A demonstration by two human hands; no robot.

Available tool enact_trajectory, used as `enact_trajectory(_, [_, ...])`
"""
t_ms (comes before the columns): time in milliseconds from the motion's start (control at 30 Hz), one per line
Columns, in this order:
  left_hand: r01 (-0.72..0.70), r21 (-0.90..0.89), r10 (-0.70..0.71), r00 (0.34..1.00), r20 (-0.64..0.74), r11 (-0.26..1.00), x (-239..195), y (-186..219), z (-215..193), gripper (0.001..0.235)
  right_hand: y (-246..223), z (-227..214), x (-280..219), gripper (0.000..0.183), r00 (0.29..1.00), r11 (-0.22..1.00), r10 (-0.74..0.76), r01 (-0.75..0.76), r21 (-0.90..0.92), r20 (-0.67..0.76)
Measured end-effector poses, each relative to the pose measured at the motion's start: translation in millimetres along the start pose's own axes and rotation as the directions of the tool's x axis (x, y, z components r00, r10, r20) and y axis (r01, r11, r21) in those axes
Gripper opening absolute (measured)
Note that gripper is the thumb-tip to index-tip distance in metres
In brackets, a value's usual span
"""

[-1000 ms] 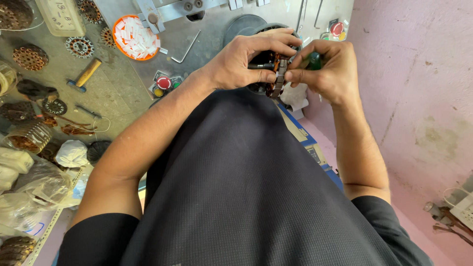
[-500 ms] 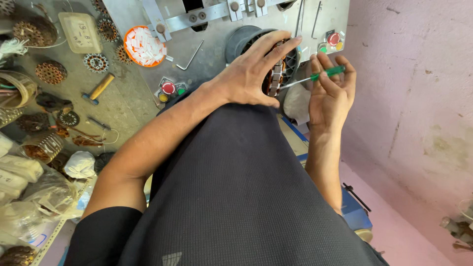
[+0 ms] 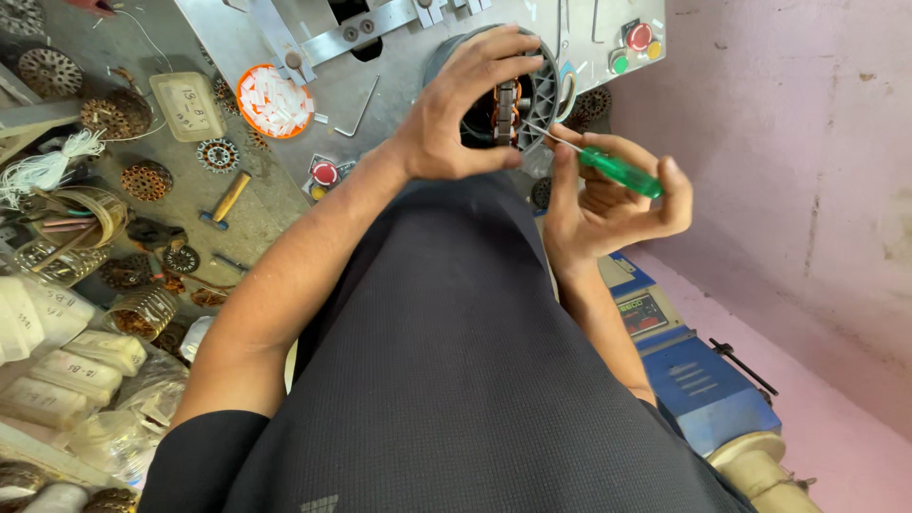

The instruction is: The person assembles a ceiling fan motor by threading wires through the central shaft, cutting wire with scissors, and using a screwdriver to secure internal components. They manipulate various motor parts and housings on a metal workbench.

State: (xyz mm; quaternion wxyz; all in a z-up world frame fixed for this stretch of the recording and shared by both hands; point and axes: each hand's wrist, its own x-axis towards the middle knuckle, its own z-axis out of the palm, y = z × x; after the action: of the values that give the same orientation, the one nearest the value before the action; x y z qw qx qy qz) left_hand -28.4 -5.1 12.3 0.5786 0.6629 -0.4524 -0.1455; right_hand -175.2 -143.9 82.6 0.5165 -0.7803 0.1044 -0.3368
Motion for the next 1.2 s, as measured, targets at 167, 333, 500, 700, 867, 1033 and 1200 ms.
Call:
enact_trajectory(167, [0.141,-0.525,-0.103,0.989,0.102,0.839,3,-15,-18,0.052,10,9,-1,0.081,0.965,0.96,-0.254,0.259,-0.103,0.062])
enact_trajectory(333, [0.169,-0.629,-0.084,0.983,0.162,0.759,7,-21,-19,0.043,15,15,5,0.076,0.895,0.875,-0.43,0.446,-0.189,0.121])
enact_trajectory(500, [0.153,-0.59,-0.09,0.987,0.135,0.793,10,-20,-17,0.035,20,14,7,0.07,0.861,0.833,-0.487,0.508,-0.221,0.145])
enact_trajectory(700, [0.124,-0.519,-0.094,0.992,0.085,0.846,11,-17,-19,0.032,22,18,2,0.065,0.993,0.993,-0.115,0.115,-0.003,-0.023])
enact_trajectory(867, [0.123,-0.525,-0.091,0.992,0.086,0.842,11,-21,-19,0.033,10,20,18,0.063,0.954,0.944,-0.275,0.292,-0.154,0.123])
enact_trajectory(1033, [0.12,-0.489,-0.085,0.992,0.092,0.864,13,-19,-22,0.032,-18,3,48,0.047,0.932,0.976,0.145,-0.081,-0.2,0.333])
enact_trajectory(1200, [0.116,-0.471,-0.084,0.992,0.09,0.875,15,-12,-25,0.035,-30,6,59,0.048,0.932,0.98,0.152,-0.1,-0.171,0.328])
